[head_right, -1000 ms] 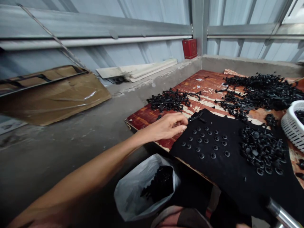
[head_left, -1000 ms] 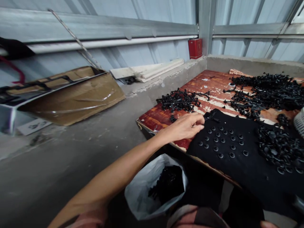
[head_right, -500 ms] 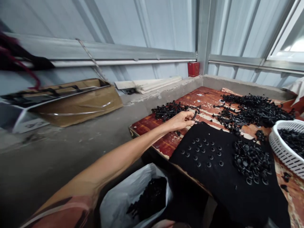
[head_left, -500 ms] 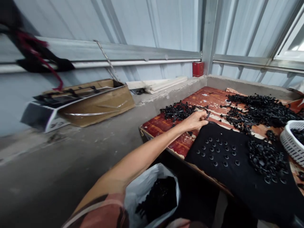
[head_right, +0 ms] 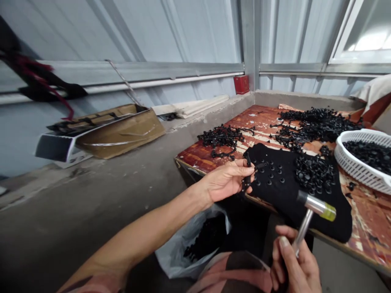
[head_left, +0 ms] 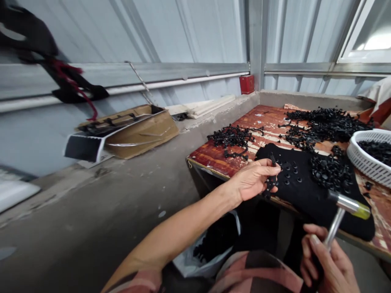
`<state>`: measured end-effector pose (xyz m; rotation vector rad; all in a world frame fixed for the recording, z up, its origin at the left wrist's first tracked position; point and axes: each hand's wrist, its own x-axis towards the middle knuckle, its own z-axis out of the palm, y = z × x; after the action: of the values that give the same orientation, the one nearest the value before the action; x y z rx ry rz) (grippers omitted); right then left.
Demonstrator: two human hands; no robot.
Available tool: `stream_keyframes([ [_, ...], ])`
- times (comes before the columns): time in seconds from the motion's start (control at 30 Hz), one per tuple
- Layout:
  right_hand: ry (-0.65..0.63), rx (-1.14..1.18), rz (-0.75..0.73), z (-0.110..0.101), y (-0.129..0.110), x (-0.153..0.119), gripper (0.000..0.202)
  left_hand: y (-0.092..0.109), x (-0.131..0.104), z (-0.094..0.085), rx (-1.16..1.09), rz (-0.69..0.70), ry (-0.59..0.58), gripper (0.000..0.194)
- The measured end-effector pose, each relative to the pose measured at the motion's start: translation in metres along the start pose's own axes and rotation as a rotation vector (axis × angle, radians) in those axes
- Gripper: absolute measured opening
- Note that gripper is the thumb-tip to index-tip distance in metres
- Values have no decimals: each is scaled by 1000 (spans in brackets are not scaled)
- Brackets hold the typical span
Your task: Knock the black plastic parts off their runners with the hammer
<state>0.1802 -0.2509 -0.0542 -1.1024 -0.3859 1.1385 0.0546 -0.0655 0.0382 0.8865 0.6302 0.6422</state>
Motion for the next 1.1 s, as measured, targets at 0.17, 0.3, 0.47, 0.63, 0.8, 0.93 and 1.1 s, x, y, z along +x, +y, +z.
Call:
stream_keyframes([
  [0.17,-89,-28,-73,6,-11,0,29,-31,-22,15,-24,-84,8,34],
  [0.3,-68,5,-132,4,-13,-7,29,-60,-36,21,51,-96,-21,37],
  [0.47,-45,14,-169,3,-10,-13,32,-99,-55,21,112,-73,-30,37],
  [0.63,-51,-58,-151,1,-2,-16,29,-120,-68,17,83,-94,-70,33],
  [0.8,-54,-155,-183,-3,8,-19,22,-127,-73,4,110,-6,-85,32],
  [0.93,-61,-275,-212,-8,13,-23,19,-126,-75,-9,237,131,-90,31],
  [1.1,-76,-373,-203,-11,16,-22,17,-127,-75,-22,269,169,-123,32],
])
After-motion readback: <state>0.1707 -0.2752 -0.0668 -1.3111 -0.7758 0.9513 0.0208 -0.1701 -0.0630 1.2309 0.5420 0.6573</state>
